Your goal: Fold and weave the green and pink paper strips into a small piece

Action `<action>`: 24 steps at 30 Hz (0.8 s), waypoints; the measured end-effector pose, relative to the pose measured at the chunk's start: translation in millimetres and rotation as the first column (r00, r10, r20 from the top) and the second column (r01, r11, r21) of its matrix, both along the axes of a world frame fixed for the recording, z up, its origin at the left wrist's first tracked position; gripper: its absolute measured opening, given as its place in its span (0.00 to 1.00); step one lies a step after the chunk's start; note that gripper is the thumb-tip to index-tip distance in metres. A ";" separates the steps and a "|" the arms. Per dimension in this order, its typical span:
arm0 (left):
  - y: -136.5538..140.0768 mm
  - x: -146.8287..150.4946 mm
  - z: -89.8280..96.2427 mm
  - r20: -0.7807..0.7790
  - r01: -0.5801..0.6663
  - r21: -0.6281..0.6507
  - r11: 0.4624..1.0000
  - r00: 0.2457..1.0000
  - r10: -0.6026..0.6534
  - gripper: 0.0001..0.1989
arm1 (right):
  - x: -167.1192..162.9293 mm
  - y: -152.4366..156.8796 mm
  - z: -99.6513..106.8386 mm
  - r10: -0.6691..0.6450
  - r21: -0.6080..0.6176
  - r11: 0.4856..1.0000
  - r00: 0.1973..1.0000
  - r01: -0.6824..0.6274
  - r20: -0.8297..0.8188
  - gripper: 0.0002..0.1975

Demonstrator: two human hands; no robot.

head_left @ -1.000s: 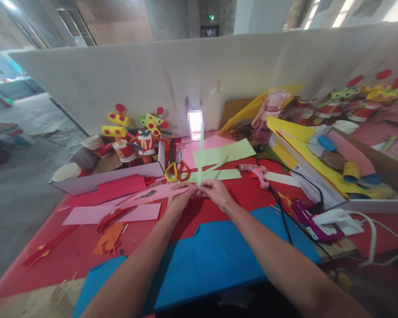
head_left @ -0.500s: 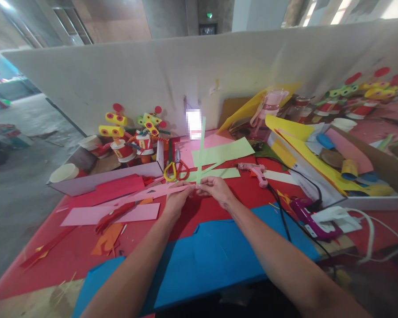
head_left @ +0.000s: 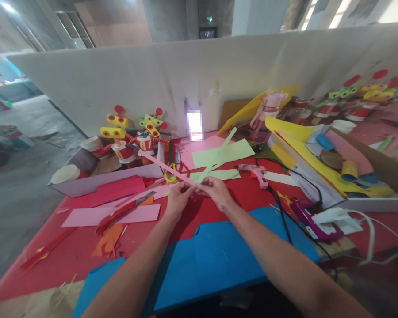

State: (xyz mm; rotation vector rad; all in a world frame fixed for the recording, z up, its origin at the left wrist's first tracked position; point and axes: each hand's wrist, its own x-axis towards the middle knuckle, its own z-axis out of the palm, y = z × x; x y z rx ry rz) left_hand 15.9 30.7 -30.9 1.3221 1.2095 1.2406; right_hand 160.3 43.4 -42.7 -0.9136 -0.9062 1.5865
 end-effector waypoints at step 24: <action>0.2 -2.6 0.9 0.087 -0.040 -0.053 0.998 0.995 0.045 0.13 | 2.3 -2.5 5.3 0.125 0.021 0.992 0.992 -0.126 0.017 0.19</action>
